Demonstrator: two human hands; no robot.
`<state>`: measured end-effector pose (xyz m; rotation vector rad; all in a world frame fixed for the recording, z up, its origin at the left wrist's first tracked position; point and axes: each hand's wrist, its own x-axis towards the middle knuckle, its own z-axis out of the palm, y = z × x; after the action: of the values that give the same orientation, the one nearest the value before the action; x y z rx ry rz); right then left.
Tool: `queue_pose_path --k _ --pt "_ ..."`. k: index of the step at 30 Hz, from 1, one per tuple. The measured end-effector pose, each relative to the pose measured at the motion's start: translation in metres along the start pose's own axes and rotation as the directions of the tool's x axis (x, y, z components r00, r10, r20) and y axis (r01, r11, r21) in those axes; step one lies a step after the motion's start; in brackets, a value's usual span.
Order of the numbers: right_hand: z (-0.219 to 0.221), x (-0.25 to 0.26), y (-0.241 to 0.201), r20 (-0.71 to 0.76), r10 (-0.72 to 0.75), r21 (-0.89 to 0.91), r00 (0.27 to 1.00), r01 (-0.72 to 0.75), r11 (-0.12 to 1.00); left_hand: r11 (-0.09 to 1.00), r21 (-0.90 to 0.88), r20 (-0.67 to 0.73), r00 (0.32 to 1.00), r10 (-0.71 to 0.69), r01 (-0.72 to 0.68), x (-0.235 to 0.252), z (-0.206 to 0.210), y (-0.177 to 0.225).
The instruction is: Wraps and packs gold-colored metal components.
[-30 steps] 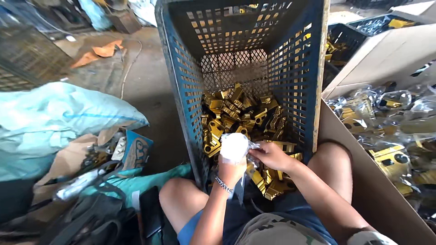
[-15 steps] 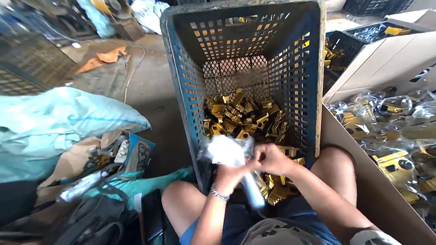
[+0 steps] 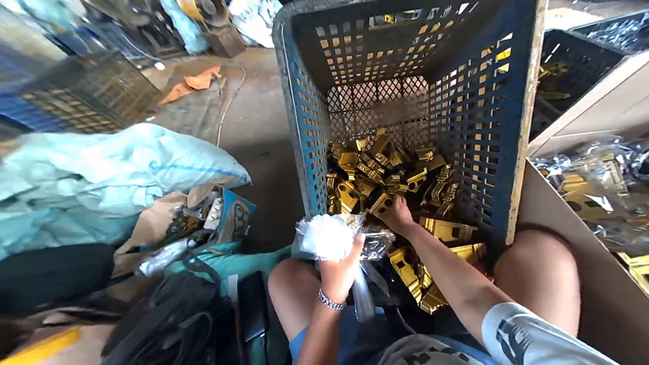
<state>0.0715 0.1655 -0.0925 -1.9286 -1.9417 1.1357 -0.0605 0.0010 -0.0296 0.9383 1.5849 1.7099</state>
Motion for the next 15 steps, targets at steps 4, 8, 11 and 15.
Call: queue_pose_path --k 4,8,11,15 --pt "-0.009 -0.014 0.010 -0.115 -0.213 0.043 0.970 0.219 0.975 0.999 -0.011 -0.008 0.999 0.044 -0.044 0.005 0.004 0.001" --pt "-0.072 -0.072 0.016 -0.209 -0.176 0.606 0.962 0.269 0.749 0.999 0.036 -0.002 1.000 -0.010 0.010 0.010 0.012 0.004" --pt "-0.102 -0.122 0.023 0.121 -0.409 0.776 0.904 0.170 0.607 0.999 0.011 0.057 0.997 -0.051 0.050 0.006 0.030 0.008" --pt "-0.086 -0.138 0.016 -0.076 -0.373 0.569 0.925 0.348 0.745 0.952 -0.216 0.128 0.973 -0.192 0.216 -0.004 0.052 0.026"
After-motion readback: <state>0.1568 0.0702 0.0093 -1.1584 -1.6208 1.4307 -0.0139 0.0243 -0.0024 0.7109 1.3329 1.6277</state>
